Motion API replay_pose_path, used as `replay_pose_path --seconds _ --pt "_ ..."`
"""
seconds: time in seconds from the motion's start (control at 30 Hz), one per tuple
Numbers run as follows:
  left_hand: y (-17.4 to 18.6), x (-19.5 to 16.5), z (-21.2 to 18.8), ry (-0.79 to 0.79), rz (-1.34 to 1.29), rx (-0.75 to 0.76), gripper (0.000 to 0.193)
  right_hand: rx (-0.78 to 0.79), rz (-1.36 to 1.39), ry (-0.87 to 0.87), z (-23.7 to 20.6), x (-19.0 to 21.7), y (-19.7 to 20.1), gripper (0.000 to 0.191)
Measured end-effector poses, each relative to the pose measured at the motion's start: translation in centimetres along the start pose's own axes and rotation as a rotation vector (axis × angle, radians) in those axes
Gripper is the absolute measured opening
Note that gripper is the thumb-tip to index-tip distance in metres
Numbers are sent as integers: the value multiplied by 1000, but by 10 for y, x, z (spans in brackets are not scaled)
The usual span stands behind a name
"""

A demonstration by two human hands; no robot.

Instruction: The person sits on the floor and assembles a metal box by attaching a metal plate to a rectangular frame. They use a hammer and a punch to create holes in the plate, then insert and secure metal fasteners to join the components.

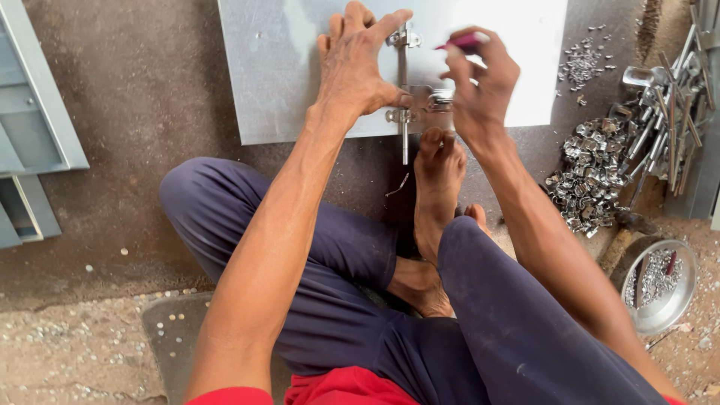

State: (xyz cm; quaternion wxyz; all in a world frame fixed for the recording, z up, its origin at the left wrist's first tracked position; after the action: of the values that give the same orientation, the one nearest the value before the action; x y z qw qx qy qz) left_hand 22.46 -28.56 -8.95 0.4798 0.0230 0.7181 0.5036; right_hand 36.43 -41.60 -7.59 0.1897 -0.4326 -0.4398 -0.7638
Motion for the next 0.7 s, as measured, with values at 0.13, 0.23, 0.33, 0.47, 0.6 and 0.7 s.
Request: replay_pose_path --seconds 0.13,0.23,0.33,0.47,0.6,0.7 --pt "2 -1 1 -8 -8 -12 112 52 -107 209 17 -19 -11 10" --pt "0 1 2 26 5 6 112 69 -127 157 18 -25 -16 11" --pt "-4 3 3 44 8 -2 112 69 -141 259 16 -21 -16 11" --pt "-8 5 4 52 21 5 113 100 -155 276 22 -13 -14 11" --pt "-9 6 5 51 1 -26 114 81 -143 259 23 -10 -15 11" --pt "-9 7 5 55 66 4 106 100 -109 300 23 -6 -22 12"
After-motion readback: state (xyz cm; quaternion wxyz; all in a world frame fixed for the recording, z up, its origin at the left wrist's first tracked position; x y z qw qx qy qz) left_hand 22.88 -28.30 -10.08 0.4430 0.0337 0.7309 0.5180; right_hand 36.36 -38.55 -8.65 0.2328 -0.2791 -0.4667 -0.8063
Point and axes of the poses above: each hand's wrist, its own z-axis towards the middle knuckle, its own y-axis out of the back of the hand, x = y × z, the point moved 3 cm from there along z, towards the middle knuckle, and after that the axes turned 1 degree about -y, right-handed, at the moved point
